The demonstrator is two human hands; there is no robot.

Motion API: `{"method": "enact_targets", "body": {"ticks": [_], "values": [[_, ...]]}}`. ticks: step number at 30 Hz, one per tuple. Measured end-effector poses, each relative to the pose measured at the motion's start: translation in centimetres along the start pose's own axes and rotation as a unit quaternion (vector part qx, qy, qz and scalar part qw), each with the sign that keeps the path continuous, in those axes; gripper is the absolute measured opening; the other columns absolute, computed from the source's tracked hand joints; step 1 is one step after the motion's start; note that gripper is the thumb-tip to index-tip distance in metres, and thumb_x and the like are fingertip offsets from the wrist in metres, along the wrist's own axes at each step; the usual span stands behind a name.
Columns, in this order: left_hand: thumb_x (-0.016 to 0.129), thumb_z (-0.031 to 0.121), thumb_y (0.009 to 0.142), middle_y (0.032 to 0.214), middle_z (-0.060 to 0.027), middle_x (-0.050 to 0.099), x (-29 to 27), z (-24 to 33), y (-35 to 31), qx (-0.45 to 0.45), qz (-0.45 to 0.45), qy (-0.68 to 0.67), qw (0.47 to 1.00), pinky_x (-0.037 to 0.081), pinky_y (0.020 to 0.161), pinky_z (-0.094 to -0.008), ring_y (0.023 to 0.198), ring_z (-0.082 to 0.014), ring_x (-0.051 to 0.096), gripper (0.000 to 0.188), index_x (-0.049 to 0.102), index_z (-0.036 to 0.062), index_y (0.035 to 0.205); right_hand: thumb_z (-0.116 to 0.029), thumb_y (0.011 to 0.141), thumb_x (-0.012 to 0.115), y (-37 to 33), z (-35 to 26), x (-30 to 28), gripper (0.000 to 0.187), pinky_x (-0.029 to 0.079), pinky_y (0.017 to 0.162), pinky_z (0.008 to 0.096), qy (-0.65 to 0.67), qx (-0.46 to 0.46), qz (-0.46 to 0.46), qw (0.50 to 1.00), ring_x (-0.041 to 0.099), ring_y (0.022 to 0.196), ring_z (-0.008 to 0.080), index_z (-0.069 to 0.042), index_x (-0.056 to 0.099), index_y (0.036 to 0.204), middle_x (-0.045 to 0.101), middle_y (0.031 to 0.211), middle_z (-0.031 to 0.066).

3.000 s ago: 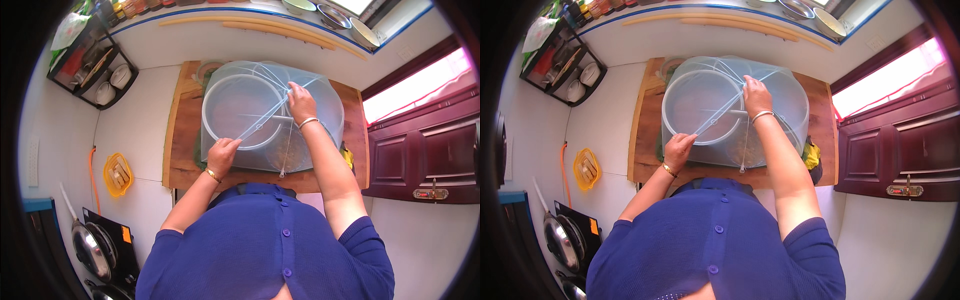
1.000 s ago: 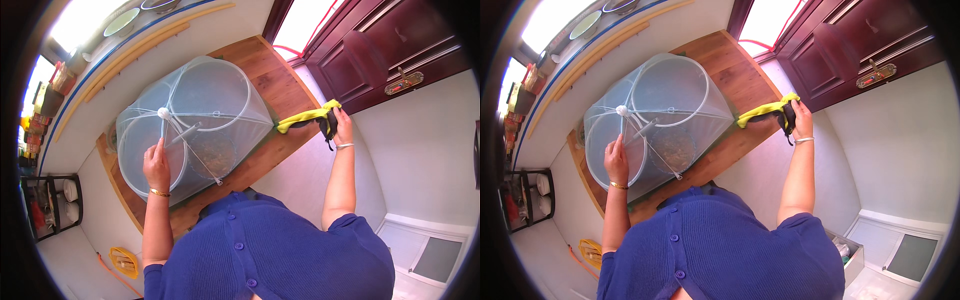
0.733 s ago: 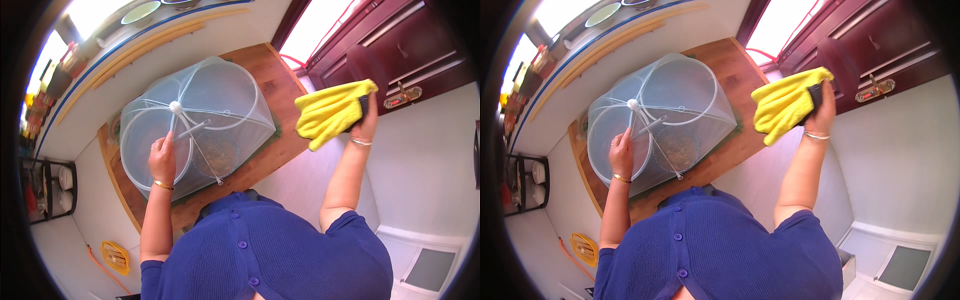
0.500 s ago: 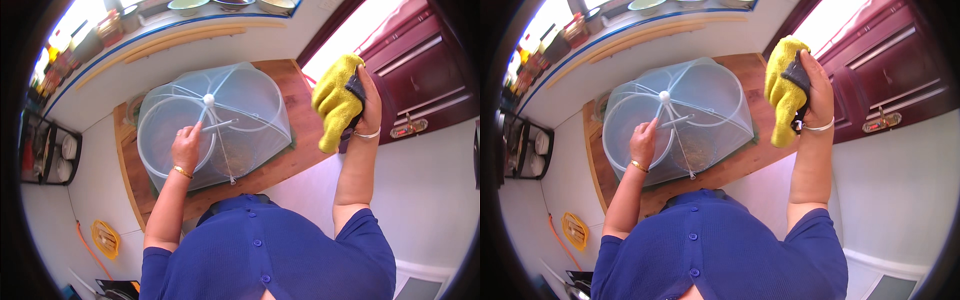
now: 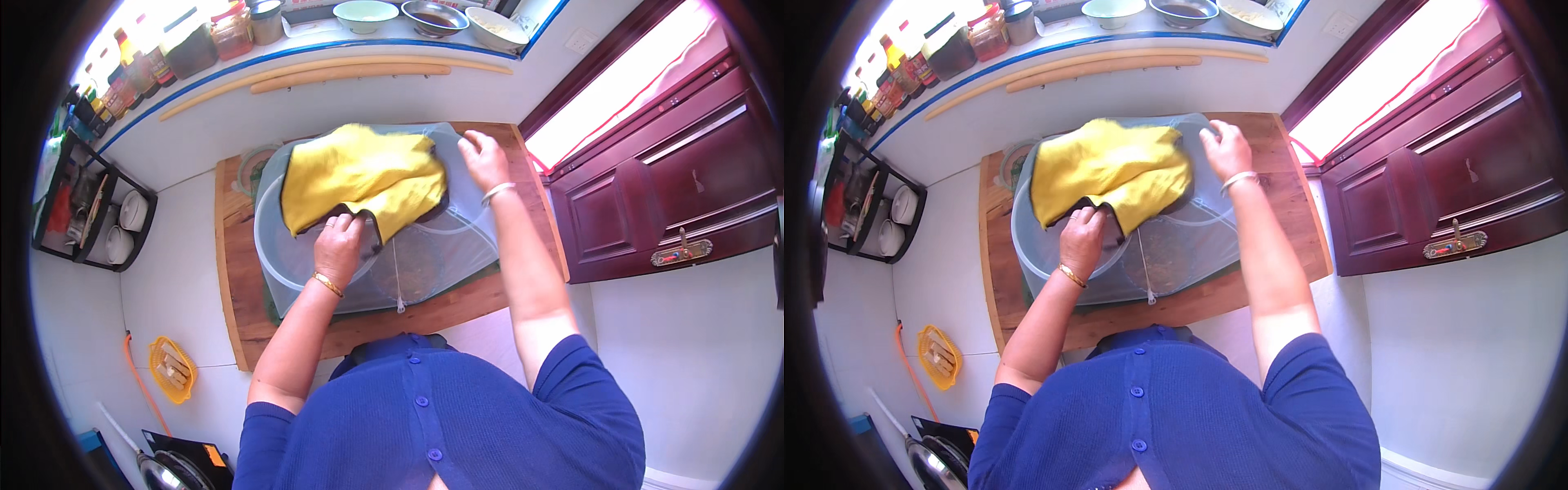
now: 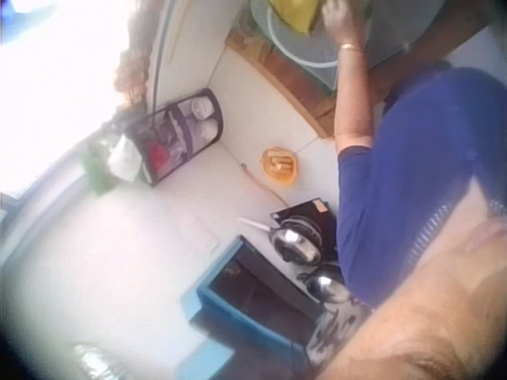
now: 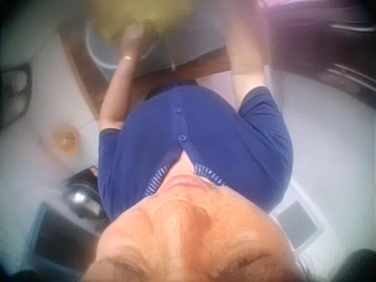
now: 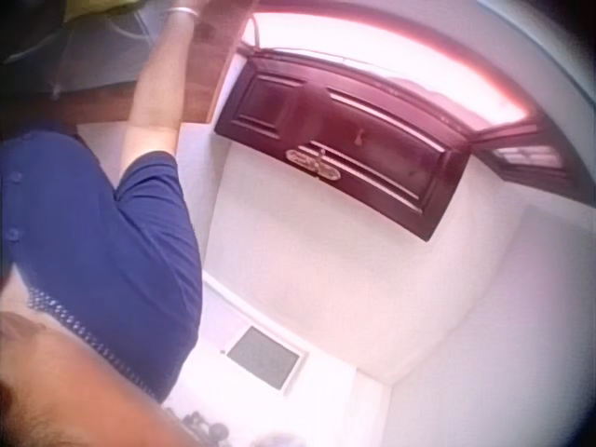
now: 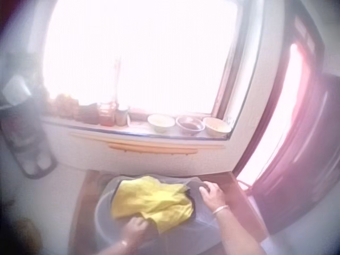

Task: The person wipes down the kitchen countertops with a cloth, covers several food bowls with a mesh screen, and then rinses the cloth in the sink.

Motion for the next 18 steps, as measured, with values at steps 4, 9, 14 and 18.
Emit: {"method": "enact_targets", "body": {"ticks": [4, 9, 14, 18], "values": [[0.055, 0.003, 0.073, 0.084, -0.0076, 0.057, 0.1, 0.2, 0.2, 0.015, 0.007, -0.014, 1.0, 0.049, 0.069, -0.0343, 0.08, -0.0249, 0.056, 0.02, 0.059, 0.0073, 0.092, -0.017, 0.086, 0.056, -4.1, -2.4, 4.5, 0.025, 0.04, 0.095, 0.0367, 0.017, -0.314, 0.069, 0.947, 0.052, 0.112, 0.0287, -0.008, 0.062, 0.108, 0.058, 0.115, 0.0117], [0.056, 0.002, 0.074, 0.089, -0.0101, 0.06, -0.9, 0.5, 0.4, 0.002, -0.017, -0.019, 1.0, 0.049, 0.072, -0.0356, 0.082, -0.0262, 0.058, 0.018, 0.06, 0.0057, 0.092, -0.011, 0.08, 0.058, -6.0, -4.3, 9.6, 0.038, 0.039, 0.092, 0.0418, -0.093, -0.307, -0.081, 0.944, 0.051, 0.108, 0.0314, -0.015, 0.053, 0.118, 0.049, 0.123, 0.0132], [0.059, 0.003, 0.08, 0.1, -0.0122, 0.061, -4.2, 0.3, -1.2, -0.01, 0.038, -0.089, 0.995, 0.047, 0.08, -0.0363, 0.091, -0.0286, 0.058, 0.02, 0.062, 0.0046, 0.1, -0.014, 0.081, 0.057, -5.8, -3.4, 10.0, 0.038, 0.037, 0.093, 0.0428, -0.053, -0.326, -0.055, 0.942, 0.048, 0.111, 0.0299, -0.016, 0.052, 0.118, 0.05, 0.121, 0.0141], [0.06, 0.002, 0.079, 0.102, -0.0132, 0.06, -6.4, -0.4, -3.0, -0.025, 0.064, -0.089, 0.994, 0.046, 0.083, -0.037, 0.095, -0.0299, 0.057, 0.02, 0.062, 0.003, 0.099, -0.018, 0.08, 0.059, -5.2, -3.9, 9.5, 0.043, 0.036, 0.093, 0.0439, -0.064, -0.345, -0.04, 0.936, 0.048, 0.111, 0.0303, -0.016, 0.05, 0.122, 0.048, 0.123, 0.0154]]}}
Point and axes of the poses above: each hand's wrist, its own y-axis towards the middle knuckle, its own x-axis out of the palm, z = x × y, the point moved 1 cm from there along y, towards the middle knuckle
